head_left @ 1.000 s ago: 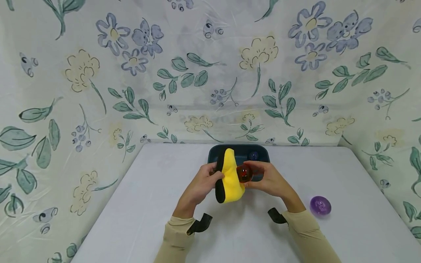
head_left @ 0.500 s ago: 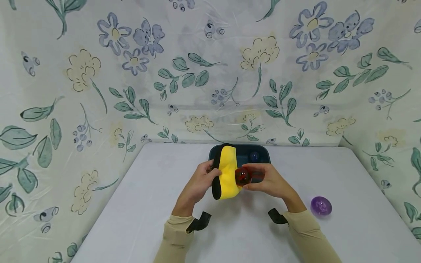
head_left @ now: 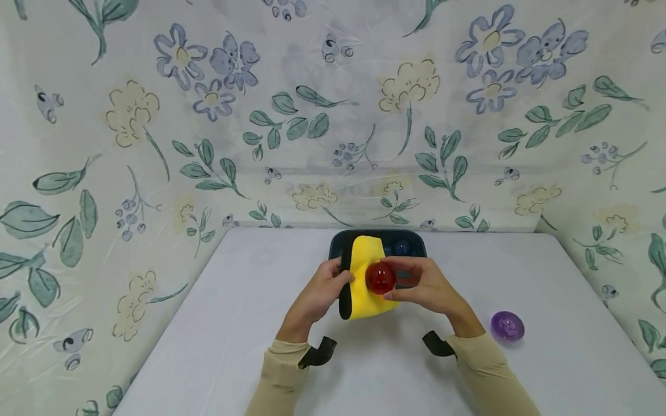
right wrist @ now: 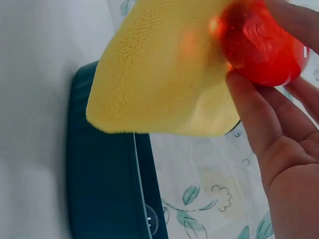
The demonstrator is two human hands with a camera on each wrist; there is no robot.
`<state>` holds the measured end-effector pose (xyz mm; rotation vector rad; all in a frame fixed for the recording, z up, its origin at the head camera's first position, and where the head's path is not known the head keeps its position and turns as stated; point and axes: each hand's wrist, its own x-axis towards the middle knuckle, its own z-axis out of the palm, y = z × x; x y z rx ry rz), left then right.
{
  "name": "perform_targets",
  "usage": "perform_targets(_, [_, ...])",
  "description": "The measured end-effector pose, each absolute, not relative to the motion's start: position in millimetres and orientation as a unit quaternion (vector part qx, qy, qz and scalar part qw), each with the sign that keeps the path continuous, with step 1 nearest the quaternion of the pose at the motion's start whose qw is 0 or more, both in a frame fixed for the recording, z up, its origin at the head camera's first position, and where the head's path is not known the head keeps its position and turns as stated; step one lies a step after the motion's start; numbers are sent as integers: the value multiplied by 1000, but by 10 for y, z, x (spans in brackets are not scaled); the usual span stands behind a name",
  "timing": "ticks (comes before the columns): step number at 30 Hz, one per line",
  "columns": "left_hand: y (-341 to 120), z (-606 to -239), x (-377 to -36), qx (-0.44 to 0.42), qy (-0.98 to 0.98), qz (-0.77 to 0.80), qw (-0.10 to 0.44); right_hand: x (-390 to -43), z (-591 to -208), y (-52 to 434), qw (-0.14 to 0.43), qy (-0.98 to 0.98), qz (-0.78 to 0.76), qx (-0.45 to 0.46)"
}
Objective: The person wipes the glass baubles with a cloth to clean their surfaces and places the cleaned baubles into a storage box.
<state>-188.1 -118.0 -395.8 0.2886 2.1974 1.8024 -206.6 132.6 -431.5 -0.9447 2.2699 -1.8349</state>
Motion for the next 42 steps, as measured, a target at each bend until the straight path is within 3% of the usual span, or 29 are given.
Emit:
perform_targets(7, [-1157, -3973, -1872, 101, 754, 626, 171, -2091, -4329, 1319, 1, 732, -616, -291])
perform_targets(31, [-1134, -3927, -1843, 122, 761, 616, 164, -2162, -4395, 1378, -48, 789, -542, -285])
perform_targets(42, [-1127, -3926, -1832, 110, 753, 630, 155, -2158, -4393, 1387, -9, 808, -525, -268])
